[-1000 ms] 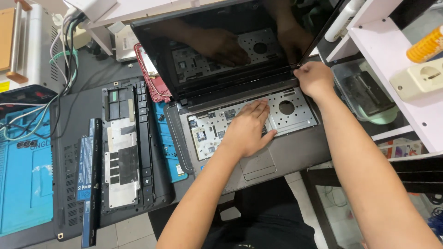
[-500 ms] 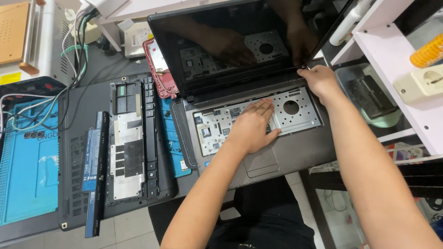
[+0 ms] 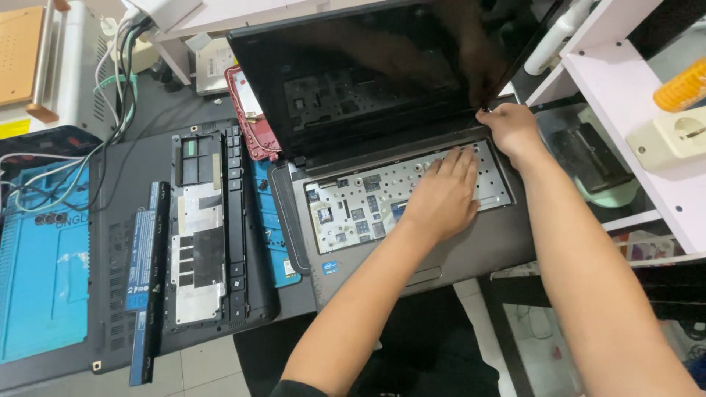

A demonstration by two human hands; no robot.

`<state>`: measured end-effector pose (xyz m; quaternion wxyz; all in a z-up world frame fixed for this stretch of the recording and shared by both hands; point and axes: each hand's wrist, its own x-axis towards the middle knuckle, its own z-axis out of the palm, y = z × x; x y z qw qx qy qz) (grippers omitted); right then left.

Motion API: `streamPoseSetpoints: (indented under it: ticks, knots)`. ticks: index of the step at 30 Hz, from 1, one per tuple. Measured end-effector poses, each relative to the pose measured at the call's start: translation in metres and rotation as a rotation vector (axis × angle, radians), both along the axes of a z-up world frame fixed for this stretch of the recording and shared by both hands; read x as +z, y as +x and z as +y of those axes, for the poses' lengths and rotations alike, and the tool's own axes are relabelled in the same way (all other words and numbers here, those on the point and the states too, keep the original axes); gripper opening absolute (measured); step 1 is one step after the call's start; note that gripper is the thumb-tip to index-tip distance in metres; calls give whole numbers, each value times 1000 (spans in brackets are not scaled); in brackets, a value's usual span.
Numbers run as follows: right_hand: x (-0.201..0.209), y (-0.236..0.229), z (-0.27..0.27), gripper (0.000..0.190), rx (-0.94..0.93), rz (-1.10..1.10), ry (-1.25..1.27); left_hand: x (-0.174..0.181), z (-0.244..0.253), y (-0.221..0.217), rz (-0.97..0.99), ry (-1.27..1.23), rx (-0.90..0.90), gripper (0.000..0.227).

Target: The person assembles a laptop by placing a metal plate over the motherboard, installing the keyboard, and closing the lid. They then flip the laptop to show the bottom and place it on the table.

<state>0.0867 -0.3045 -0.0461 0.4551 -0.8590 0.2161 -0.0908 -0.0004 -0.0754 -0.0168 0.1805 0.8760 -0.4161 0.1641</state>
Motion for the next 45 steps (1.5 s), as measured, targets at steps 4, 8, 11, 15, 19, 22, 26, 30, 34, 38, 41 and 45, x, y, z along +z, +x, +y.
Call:
streamPoseSetpoints:
  ticks: [4, 8, 11, 15, 19, 22, 26, 30, 34, 38, 41, 45]
  knots:
    - [-7, -4, 5, 38, -5, 3, -118, -12, 1, 6, 208, -102, -92, 78]
    - [2, -6, 13, 39, -26, -11, -196, 1, 2, 7, 277, -24, -59, 80]
    - [4, -7, 15, 39, -46, 44, -204, 1, -1, 6, 276, 6, -48, 80]
    - [-16, 1, 3, 33, -10, -66, -313, 6, 1, 6, 296, 17, -54, 79]
    - [-11, -5, 4, 34, -21, -75, -309, -6, -2, 6, 244, -8, -51, 81]
    - [-10, -3, 3, 35, 20, -75, -367, -3, -1, 4, 260, 32, -28, 80]
    - [-8, -5, 5, 35, -7, -104, -313, -1, 3, 1, 251, 23, -33, 79]
    - [2, -12, 10, 37, -31, -50, -193, -4, 5, -2, 203, -11, -55, 78]
    - [4, -25, 14, 46, 26, -35, -332, 7, 12, -4, 168, 9, -72, 71]
    - [19, -38, 20, 54, 28, -29, -522, 23, 37, -18, 104, 17, -79, 63]
    - [20, -39, 14, 58, 11, 30, -390, 15, 56, -17, 201, -54, -86, 66]
    - [38, -35, 19, 45, 51, 23, -49, 12, 63, -18, 192, -81, -62, 67]
